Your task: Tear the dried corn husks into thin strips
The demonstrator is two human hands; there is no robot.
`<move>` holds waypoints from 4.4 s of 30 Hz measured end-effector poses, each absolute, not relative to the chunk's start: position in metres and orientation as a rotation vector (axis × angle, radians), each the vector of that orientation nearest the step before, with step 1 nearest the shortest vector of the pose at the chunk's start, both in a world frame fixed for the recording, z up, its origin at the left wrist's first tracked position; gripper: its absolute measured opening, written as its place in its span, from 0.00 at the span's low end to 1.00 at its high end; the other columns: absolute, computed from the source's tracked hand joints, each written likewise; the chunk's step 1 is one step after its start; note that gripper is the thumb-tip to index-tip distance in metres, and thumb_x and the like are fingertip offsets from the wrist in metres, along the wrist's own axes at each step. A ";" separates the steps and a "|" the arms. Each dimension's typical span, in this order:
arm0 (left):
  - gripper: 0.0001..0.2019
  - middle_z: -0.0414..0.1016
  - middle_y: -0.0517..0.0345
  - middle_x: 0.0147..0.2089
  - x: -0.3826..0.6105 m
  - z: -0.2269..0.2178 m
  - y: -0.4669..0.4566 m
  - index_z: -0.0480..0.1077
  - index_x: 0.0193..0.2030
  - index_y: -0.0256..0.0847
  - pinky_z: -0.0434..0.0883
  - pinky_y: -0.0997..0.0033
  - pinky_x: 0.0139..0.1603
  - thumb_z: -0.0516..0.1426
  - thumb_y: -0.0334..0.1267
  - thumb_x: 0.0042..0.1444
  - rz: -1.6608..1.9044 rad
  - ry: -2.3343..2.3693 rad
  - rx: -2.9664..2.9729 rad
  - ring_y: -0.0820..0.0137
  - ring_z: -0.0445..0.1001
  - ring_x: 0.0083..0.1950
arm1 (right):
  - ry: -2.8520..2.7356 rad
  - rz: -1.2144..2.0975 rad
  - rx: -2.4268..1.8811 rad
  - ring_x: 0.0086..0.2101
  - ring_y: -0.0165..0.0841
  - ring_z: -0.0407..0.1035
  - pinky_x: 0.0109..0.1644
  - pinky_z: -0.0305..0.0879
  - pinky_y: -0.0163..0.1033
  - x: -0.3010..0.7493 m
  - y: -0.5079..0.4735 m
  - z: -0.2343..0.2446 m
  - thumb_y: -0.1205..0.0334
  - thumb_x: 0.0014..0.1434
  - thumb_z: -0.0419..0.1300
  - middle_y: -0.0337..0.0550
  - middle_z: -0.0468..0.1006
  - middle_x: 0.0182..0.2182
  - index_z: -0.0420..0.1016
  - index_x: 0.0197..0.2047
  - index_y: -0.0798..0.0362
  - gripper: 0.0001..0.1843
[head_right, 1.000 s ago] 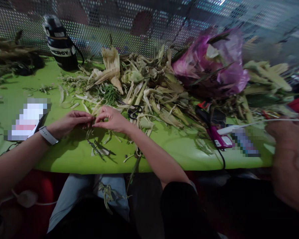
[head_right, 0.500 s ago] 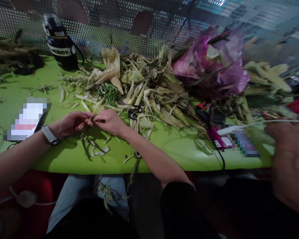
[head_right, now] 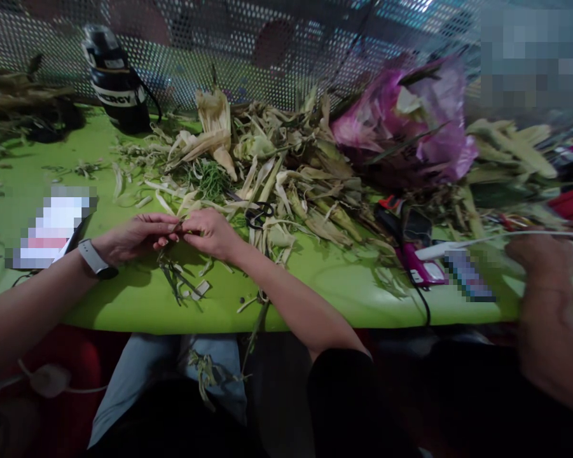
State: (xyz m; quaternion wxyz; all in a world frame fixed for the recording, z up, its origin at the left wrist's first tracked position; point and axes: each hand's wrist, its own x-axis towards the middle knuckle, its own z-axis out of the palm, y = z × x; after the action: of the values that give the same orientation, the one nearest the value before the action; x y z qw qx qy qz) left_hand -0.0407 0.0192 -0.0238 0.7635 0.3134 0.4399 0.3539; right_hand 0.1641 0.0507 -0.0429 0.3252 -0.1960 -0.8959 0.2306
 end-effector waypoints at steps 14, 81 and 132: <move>0.08 0.80 0.55 0.36 -0.046 -0.026 0.018 0.82 0.36 0.39 0.71 0.77 0.35 0.69 0.36 0.48 0.980 1.204 1.256 0.73 0.74 0.36 | -2.208 0.685 -0.811 0.23 0.28 0.58 0.33 0.56 0.37 0.168 0.041 -0.030 0.57 0.61 0.58 0.31 0.63 0.20 0.67 0.39 0.51 0.07; 0.10 0.79 0.58 0.44 -0.051 -0.019 0.022 0.75 0.38 0.42 0.72 0.80 0.33 0.68 0.41 0.52 1.307 1.111 0.964 0.74 0.77 0.41 | -1.301 1.771 -0.563 0.27 0.27 0.63 0.44 0.68 0.39 0.168 0.061 -0.027 0.57 0.57 0.65 0.32 0.66 0.20 0.62 0.26 0.50 0.15; 0.13 0.82 0.55 0.37 -0.043 -0.027 0.022 0.80 0.40 0.39 0.79 0.69 0.45 0.70 0.43 0.49 1.460 1.092 1.085 0.72 0.80 0.36 | -2.567 0.155 -2.016 0.43 0.47 0.75 0.40 0.66 0.43 0.246 0.086 0.015 0.59 0.54 0.62 0.55 0.81 0.43 0.74 0.46 0.55 0.16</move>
State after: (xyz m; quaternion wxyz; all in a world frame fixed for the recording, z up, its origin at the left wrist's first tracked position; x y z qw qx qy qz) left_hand -0.0429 0.0216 -0.0267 0.4882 0.4461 0.4492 0.6007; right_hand 0.2463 0.0857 0.0149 -0.0629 -0.6158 -0.7839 0.0473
